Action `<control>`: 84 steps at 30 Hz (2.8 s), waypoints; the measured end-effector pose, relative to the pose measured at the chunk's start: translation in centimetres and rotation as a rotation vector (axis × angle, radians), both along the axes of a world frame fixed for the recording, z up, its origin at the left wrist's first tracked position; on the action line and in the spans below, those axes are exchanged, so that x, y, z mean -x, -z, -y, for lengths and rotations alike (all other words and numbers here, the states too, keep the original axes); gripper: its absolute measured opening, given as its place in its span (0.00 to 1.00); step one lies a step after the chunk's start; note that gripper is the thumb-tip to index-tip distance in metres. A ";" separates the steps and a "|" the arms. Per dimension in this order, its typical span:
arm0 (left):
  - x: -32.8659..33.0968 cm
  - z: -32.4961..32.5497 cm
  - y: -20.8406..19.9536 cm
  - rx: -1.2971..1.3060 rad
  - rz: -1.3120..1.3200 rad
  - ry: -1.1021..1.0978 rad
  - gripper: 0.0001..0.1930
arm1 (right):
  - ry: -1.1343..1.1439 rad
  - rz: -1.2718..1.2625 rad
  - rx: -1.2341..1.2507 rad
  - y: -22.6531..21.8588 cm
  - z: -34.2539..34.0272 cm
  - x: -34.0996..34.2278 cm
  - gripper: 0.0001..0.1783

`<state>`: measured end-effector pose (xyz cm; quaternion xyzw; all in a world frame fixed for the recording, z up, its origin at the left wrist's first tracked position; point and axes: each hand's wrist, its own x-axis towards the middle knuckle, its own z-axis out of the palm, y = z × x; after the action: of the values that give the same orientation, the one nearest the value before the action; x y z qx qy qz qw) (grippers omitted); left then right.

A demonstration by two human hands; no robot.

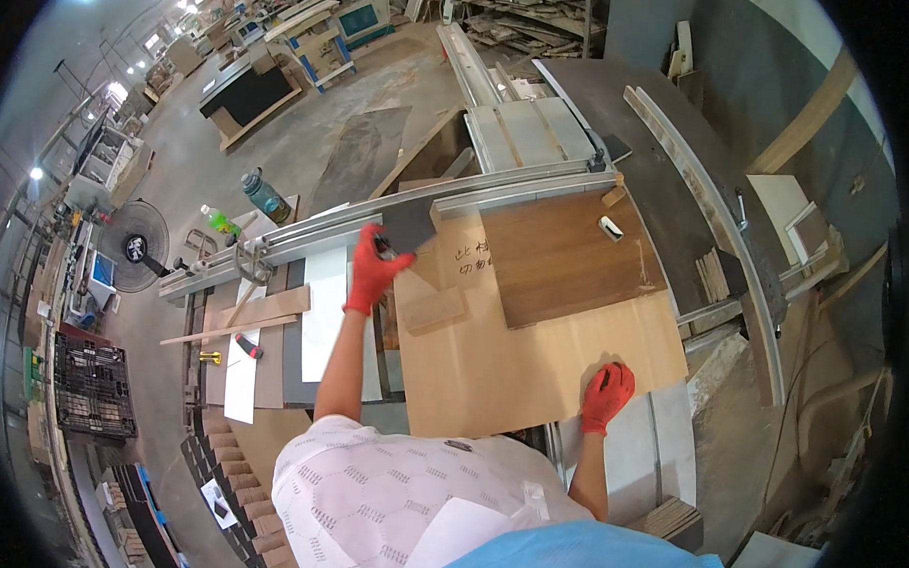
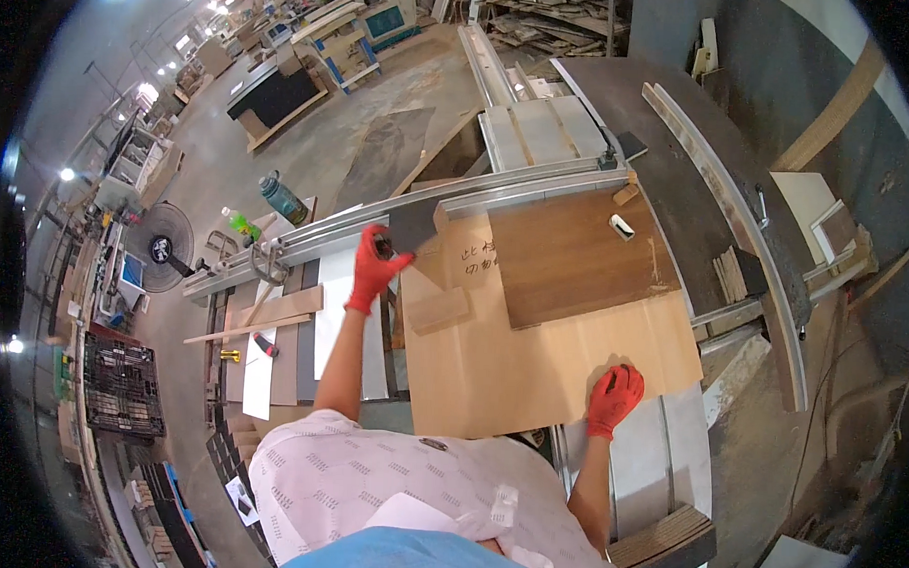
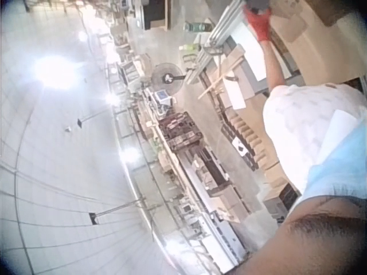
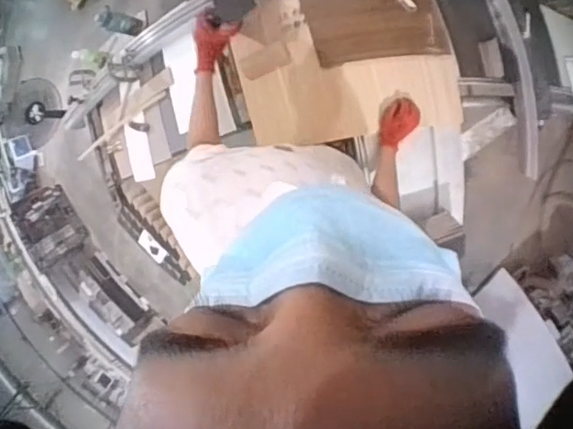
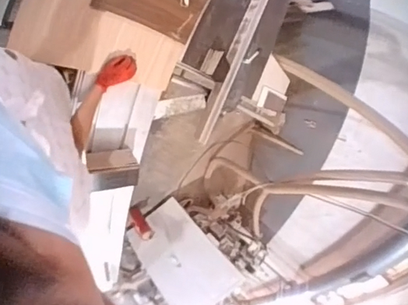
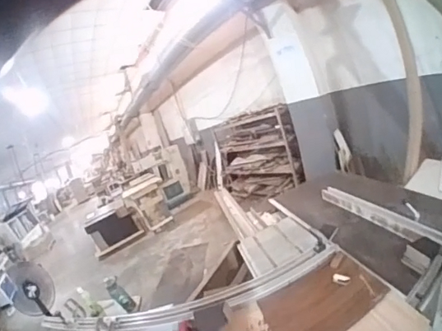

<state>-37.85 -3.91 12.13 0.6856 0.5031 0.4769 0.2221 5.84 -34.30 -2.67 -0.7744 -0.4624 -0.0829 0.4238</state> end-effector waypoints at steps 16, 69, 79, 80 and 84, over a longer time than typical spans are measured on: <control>7.7 -11.7 -2.3 0.308 -0.593 0.330 0.44 | 0.003 0.001 -0.021 -1.5 -0.2 0.4 0.04; -1.0 -13.5 -3.4 0.396 -1.105 0.292 0.66 | -0.001 0.020 0.002 -0.2 -0.1 0.0 0.06; -1.4 -14.0 -2.6 0.401 -1.162 0.268 0.69 | 0.011 0.004 0.015 -0.1 -0.2 -0.1 0.06; -1.2 -14.1 -2.4 0.394 -1.157 0.265 0.68 | 0.009 0.006 0.015 -0.1 -0.3 0.0 0.06; -1.1 -14.5 -2.0 0.387 -1.149 0.274 0.68 | 0.003 0.007 0.011 -0.3 -0.2 0.0 0.06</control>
<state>-36.77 10.55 14.15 0.8386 0.5268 -0.1011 0.0951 5.82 -34.08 -2.36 -0.7771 -0.4633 -0.0835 0.4178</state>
